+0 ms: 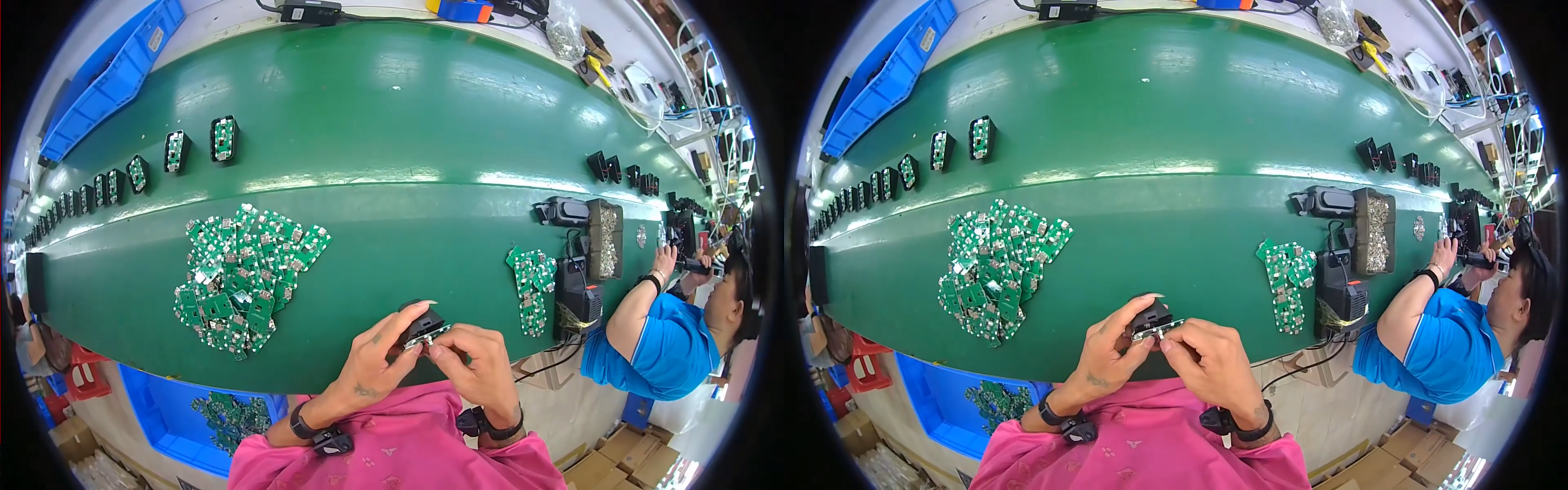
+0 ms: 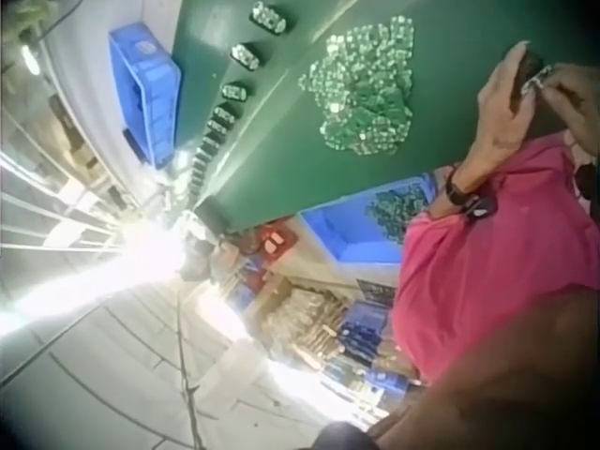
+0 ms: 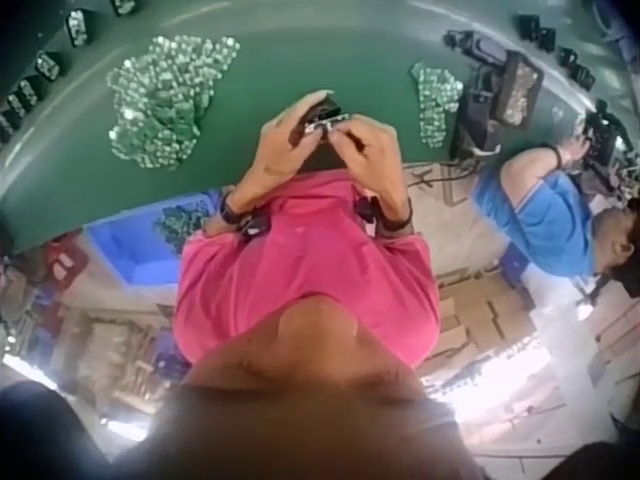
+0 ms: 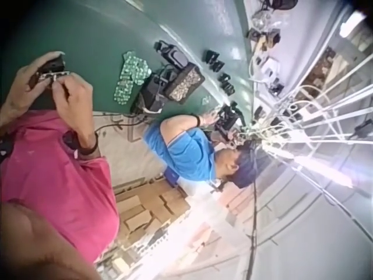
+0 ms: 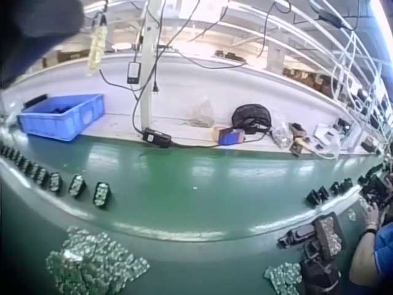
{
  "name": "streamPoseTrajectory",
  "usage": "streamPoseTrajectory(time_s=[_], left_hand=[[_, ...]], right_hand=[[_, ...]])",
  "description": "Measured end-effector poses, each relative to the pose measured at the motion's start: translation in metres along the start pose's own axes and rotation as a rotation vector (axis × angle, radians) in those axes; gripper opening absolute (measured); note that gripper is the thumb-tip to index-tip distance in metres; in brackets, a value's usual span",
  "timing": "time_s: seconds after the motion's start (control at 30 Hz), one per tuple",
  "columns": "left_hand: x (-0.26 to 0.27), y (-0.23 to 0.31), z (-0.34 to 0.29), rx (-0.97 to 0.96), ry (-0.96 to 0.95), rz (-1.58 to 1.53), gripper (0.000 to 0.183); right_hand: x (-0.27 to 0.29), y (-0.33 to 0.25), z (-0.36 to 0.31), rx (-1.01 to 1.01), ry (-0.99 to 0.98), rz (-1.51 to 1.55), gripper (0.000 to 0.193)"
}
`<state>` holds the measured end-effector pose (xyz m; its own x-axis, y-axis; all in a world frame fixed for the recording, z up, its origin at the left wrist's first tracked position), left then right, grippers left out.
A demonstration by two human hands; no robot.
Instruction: Assembling circuit boards into plastic housings on an industrial assembly line.
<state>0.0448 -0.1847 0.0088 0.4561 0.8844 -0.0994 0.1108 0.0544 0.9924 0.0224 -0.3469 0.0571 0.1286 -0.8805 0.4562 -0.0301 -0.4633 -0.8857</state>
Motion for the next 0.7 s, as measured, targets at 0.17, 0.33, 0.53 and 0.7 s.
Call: streamPoseTrajectory(time_s=[0.17,0.33,0.53,0.7], left_hand=[[-0.003,0.000,-0.001,-0.074,0.003,0.183,0.056],[0.001,0.008,0.003,-0.152,-0.036,0.294,0.058],[-0.007,0.005,0.001,-0.181,0.024,0.421,0.057],[-0.006,0.006,0.006,-0.239,0.048,0.436,0.056]], right_hand=[[0.002,0.002,-0.003,-0.035,0.003,-0.018,0.005],[0.001,0.000,-0.003,-0.032,0.024,-0.074,0.005],[-0.006,0.001,-0.002,0.056,0.055,-0.222,0.004],[-0.013,0.001,-0.002,0.099,0.157,-0.259,0.004]])
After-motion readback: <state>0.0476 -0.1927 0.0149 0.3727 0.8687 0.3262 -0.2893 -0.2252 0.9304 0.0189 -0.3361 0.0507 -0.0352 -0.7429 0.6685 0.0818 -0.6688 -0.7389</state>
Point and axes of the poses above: each hand's wrist, its own z-axis towards the middle knuckle, its own x-axis out of the back of the hand, y = z × x, the point moved 3 cm from there along z, towards the middle knuckle, and after that the axes turned 2 degrees about z, right-handed, at the moved point
